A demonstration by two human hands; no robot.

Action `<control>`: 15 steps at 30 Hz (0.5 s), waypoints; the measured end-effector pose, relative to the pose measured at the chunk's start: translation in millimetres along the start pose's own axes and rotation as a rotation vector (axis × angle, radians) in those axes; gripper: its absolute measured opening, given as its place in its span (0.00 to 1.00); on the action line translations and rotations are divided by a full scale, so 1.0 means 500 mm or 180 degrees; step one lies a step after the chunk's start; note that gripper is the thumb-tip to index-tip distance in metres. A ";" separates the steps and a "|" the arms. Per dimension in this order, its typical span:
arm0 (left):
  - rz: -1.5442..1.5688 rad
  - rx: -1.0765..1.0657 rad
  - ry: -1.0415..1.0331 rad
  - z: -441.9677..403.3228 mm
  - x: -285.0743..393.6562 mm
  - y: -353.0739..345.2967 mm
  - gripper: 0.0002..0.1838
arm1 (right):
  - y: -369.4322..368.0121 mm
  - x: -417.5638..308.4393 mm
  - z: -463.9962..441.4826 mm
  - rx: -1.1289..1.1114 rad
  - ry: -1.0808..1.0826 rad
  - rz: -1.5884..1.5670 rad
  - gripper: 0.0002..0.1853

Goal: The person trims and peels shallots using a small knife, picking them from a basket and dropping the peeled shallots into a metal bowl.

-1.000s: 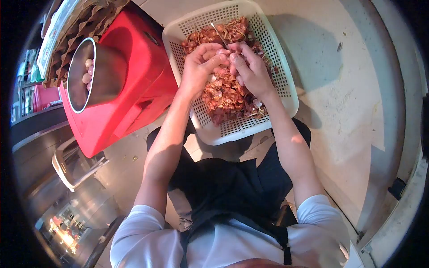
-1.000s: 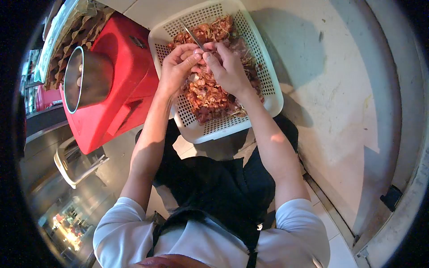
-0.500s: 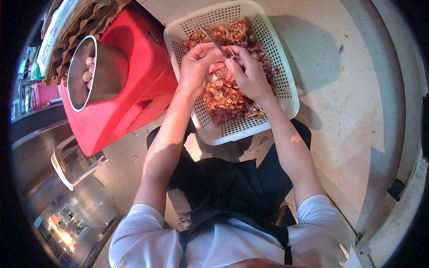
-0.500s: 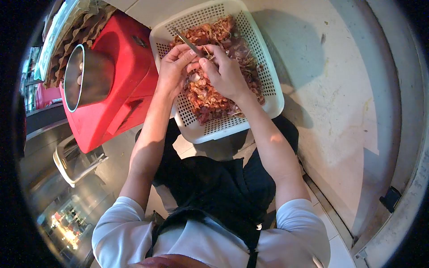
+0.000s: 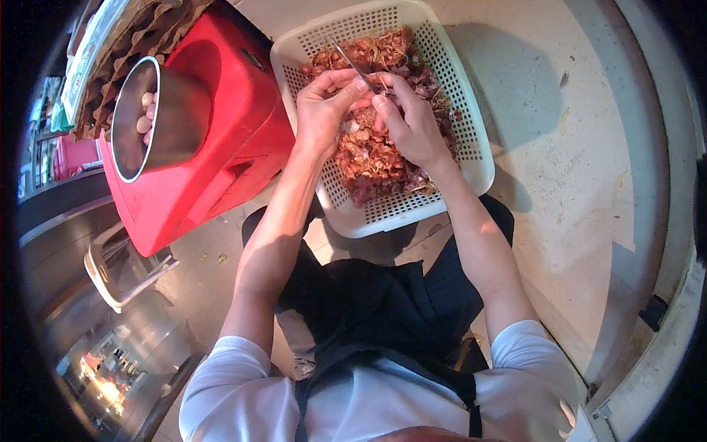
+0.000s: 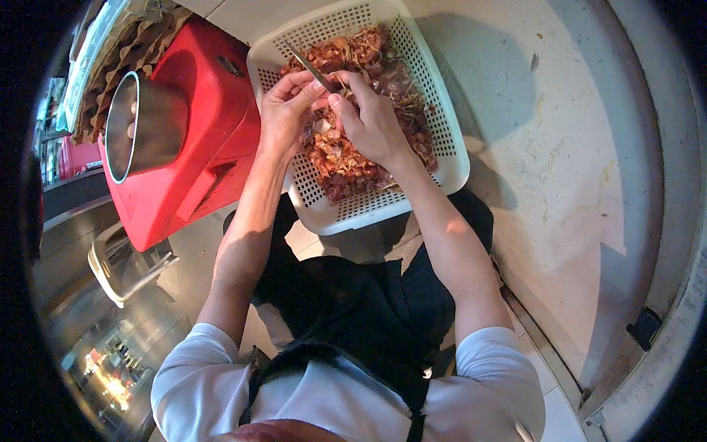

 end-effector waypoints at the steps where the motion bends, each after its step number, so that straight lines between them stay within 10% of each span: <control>1: -0.0044 -0.0029 -0.0057 0.001 0.001 -0.001 0.11 | 0.000 0.001 0.000 0.0033 -0.0031 -0.0026 0.15; 15: -0.0780 -0.0412 -0.0132 0.013 0.002 -0.010 0.15 | 0.007 0.020 -0.005 0.0122 -0.0262 -0.0647 0.13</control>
Point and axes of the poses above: each hand's wrist, its own z-axis away from the middle knuckle, its own y-axis out of the back of the hand, x = y × z, the point moved 3 cm from there along -z, towards the middle knuckle, and after that the axes turned 6 degrees about x, right-handed, at the moved point
